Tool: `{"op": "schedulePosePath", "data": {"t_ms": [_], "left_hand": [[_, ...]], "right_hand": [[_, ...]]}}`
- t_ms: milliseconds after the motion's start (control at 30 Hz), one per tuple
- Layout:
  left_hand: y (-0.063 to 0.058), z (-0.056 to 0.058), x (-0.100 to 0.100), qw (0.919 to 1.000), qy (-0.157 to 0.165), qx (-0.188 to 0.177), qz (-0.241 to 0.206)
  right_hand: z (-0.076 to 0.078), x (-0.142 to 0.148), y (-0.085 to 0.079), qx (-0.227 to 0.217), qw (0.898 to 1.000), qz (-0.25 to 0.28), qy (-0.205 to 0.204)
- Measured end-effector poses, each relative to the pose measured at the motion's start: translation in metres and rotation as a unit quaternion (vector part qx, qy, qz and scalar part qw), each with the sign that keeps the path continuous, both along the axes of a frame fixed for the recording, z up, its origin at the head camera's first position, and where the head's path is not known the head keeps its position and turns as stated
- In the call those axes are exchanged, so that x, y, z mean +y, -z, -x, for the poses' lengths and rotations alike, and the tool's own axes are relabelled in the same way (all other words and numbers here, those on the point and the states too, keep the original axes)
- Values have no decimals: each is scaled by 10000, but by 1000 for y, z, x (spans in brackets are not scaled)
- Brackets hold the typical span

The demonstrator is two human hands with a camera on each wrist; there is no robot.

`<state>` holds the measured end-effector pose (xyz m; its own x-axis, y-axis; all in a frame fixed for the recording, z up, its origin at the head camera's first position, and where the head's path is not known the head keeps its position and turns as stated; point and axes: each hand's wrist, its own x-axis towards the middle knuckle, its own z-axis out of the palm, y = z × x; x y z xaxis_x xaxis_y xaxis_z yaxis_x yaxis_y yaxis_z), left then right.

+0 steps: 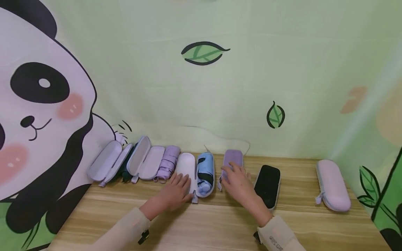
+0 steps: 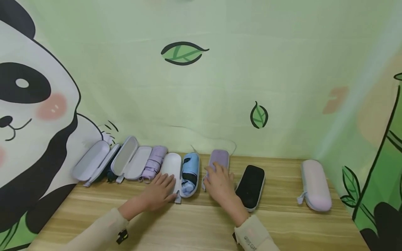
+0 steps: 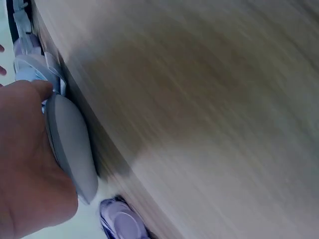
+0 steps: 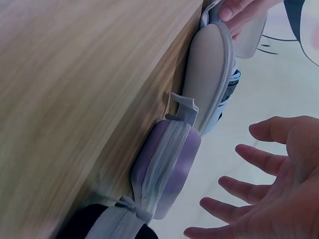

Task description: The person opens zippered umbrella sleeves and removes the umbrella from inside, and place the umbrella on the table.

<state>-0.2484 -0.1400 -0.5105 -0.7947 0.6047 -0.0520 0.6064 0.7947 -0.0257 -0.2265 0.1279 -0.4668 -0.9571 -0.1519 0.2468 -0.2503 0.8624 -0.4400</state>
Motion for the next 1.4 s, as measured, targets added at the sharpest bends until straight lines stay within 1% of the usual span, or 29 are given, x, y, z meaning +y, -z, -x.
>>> {"op": "schedulePosePath", "data": {"t_ms": [167, 300, 367, 467, 600, 733, 867, 933, 1067, 1133, 1167, 1233, 1267, 1400], "left_hand": [[11, 10, -6, 9992, 31, -236, -318], [17, 13, -10, 9985, 23, -336, -421], [17, 13, -11, 9976, 20, -417, -553], [14, 11, -10, 9968, 0, -494, -621], [11, 9, -9, 9971, -34, -480, -587], [10, 9, -8, 9969, -8, -460, -642], [9, 8, -9, 9967, 3, -495, -637], [7, 7, -8, 9967, -29, -522, -623], [6, 6, -7, 9974, -99, -488, -514], [6, 5, -6, 9975, -109, -483, -511], [6, 5, -6, 9971, -94, -490, -574], [7, 4, -7, 9966, -84, -547, -614], [7, 4, -8, 9962, -88, -588, -638], [6, 4, -8, 9956, -100, -700, -623]], "right_hand": [[2, -6, 2, 120, 9997, 2, -197], [4, -13, 2, 172, 9992, 9, -352], [5, -18, 0, 148, 9991, 30, -406], [7, -27, -3, 130, 9985, 86, -527], [12, -42, -7, 130, 9976, 127, -673], [20, -57, -6, -109, 9979, 90, -625], [28, -71, -2, -510, 9979, -22, -411], [30, -78, -1, -670, 9974, -117, -258], [37, -88, 1, -837, 9951, -514, 78], [41, -92, 3, -998, 9926, -633, 272], [42, -93, 3, -1092, 9914, -623, 355], [46, -94, 2, -1376, 9882, -422, 525], [50, -94, 6, -1418, 9874, -347, 614], [60, -89, 8, -1715, 9815, 185, 833]]}}
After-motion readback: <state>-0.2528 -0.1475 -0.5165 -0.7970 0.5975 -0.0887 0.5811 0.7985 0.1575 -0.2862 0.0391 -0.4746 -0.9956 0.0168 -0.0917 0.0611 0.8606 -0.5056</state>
